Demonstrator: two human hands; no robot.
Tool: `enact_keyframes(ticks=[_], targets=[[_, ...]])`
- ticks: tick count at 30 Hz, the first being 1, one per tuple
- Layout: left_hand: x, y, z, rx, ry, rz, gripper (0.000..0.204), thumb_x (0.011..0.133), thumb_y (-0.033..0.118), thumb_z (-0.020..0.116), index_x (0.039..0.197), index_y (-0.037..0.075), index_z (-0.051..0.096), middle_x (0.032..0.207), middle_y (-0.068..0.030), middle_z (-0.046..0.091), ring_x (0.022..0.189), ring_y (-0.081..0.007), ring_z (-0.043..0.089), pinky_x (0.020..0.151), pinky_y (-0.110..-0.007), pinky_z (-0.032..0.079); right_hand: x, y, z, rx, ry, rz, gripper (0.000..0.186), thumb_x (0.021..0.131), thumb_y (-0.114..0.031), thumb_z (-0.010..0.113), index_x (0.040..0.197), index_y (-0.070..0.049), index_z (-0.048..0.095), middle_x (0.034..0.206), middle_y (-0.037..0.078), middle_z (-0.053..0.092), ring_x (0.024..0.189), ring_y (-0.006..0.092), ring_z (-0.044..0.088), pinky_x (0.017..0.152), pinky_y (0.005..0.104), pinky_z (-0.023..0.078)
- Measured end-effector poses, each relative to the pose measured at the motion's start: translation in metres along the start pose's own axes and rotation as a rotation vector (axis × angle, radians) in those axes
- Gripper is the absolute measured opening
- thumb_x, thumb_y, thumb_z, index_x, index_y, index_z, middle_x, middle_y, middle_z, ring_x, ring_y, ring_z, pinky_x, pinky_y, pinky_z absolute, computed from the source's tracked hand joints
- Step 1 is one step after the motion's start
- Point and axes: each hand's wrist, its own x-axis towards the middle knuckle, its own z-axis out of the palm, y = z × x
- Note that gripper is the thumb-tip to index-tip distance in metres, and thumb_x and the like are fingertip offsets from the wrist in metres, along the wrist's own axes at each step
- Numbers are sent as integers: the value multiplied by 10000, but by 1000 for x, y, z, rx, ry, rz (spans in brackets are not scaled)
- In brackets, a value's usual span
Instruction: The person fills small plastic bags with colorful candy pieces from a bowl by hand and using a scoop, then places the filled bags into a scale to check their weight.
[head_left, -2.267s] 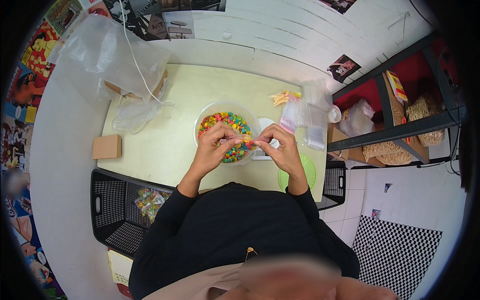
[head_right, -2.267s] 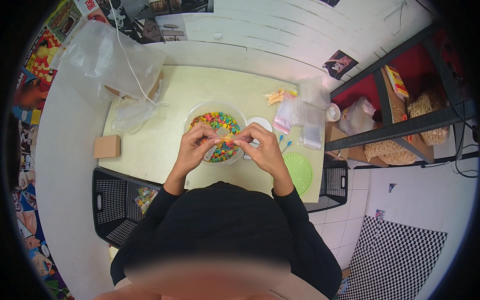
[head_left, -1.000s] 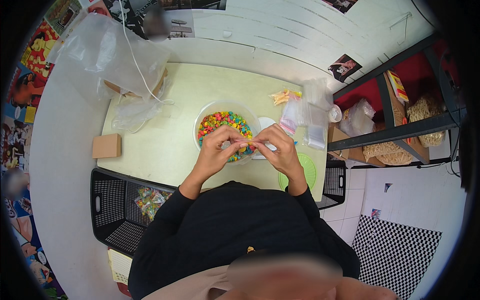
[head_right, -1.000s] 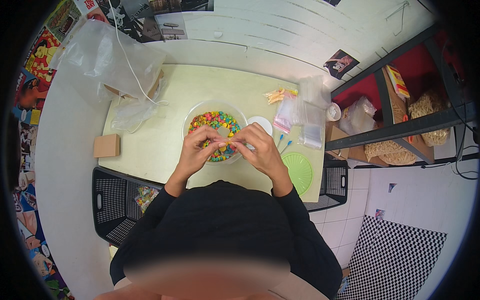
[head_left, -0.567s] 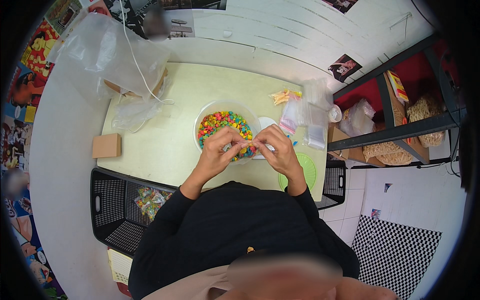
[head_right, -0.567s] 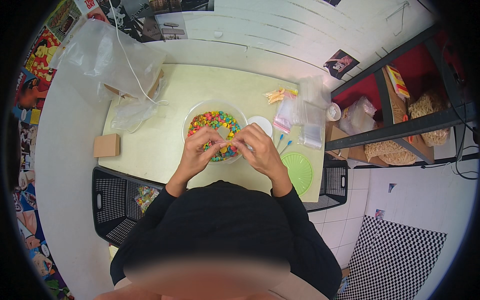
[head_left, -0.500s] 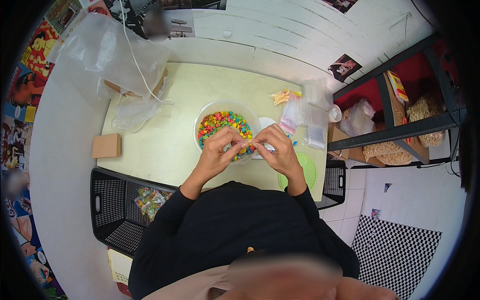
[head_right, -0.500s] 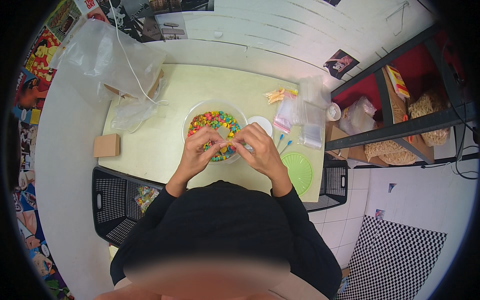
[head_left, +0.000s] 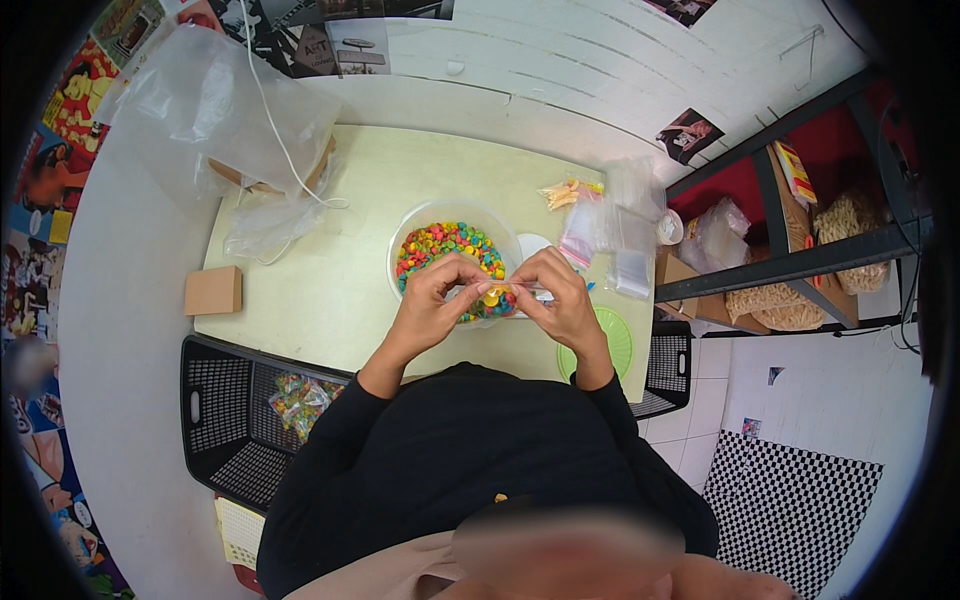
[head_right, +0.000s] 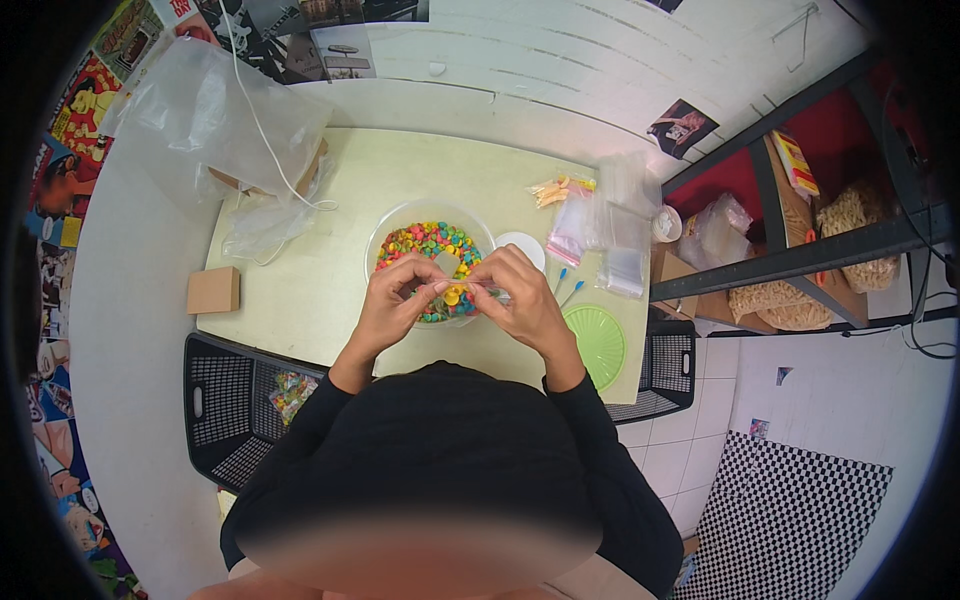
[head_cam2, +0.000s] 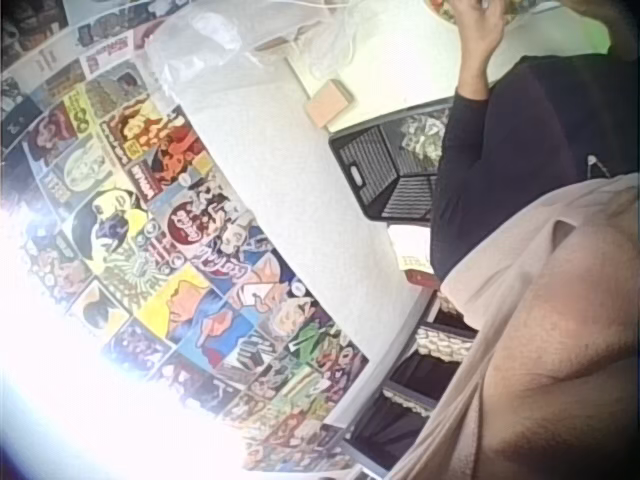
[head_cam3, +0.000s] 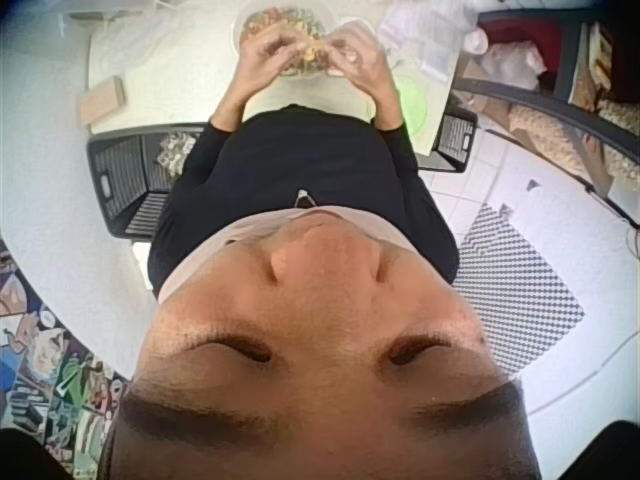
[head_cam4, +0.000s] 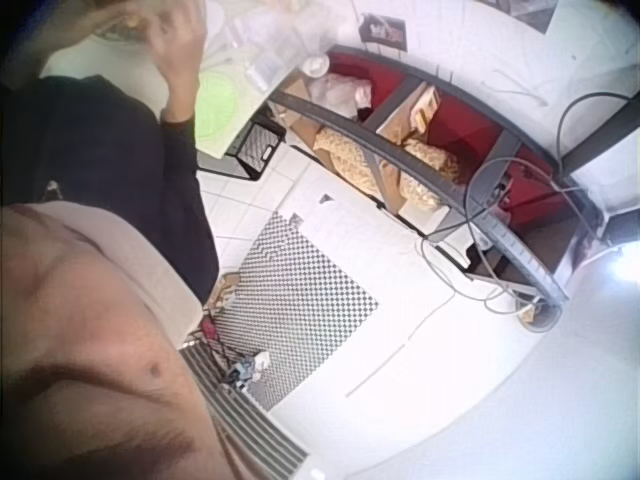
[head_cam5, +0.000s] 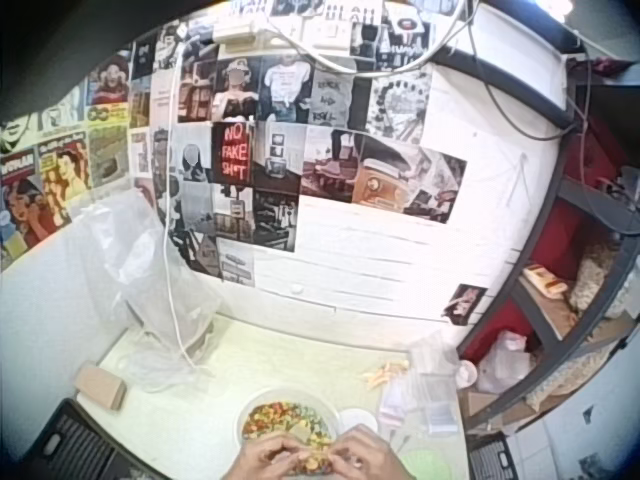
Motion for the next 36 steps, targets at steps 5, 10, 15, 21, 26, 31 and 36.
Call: enact_keyframes(ticks=[5, 10, 15, 21, 26, 31, 36], targets=[[0, 2, 2, 64, 0, 66, 95, 889, 34, 709, 932, -40, 667, 909, -113, 670, 815, -197, 654, 718, -301, 515, 2, -4, 3, 0, -10, -14, 145, 787, 3, 753, 896, -12, 658, 836, 93, 637, 777, 238, 605, 677, 328, 492], [0, 0, 3, 166, 26, 160, 85, 868, 3, 705, 914, -36, 646, 889, -124, 651, 803, -234, 645, 696, -328, 505, 1, -1, 6, -13, -27, -20, 129, 810, -14, 750, 904, -10, 661, 834, 96, 634, 778, 248, 601, 681, 334, 486], [0, -2, 9, 230, 46, 224, 76, 853, -31, 687, 894, -38, 623, 849, -128, 615, 776, -263, 627, 679, -358, 492, -1, 3, 8, -15, -50, 30, 106, 833, -46, 724, 897, -15, 645, 821, 103, 608, 777, 276, 583, 686, 367, 477], [-1, -4, 7, 206, 40, 175, 78, 859, -18, 692, 886, -35, 621, 838, -125, 615, 759, -254, 622, 660, -343, 481, 2, -2, 9, 26, -25, 39, 105, 837, -53, 718, 892, -17, 636, 816, 108, 600, 780, 290, 576, 690, 382, 471], [1, -5, 8, 152, 46, 149, 78, 870, 4, 701, 891, -31, 635, 847, -111, 634, 745, -218, 625, 663, -317, 486, 1, 2, 8, 13, -28, 40, 119, 829, -44, 724, 917, -15, 650, 820, 105, 606, 789, 286, 579, 702, 381, 474], [-1, -18, 7, 36, 179, -1, 55, 898, 11, 683, 909, -26, 644, 868, -88, 641, 768, -158, 619, 686, -287, 494, 10, -4, 8, -156, 194, -1, 255, 798, -83, 775, 1014, -35, 648, 950, 114, 611, 880, 269, 578, 713, 374, 472], [0, -18, 12, 84, 319, 79, 35, 903, -1, 679, 913, -24, 654, 869, -82, 644, 804, -123, 608, 704, -264, 491, -5, 4, 17, 74, 155, 293, 481, 786, -96, 805, 1212, -62, 586, 1189, 125, 555, 1102, 261, 563, 838, 368, 513]])
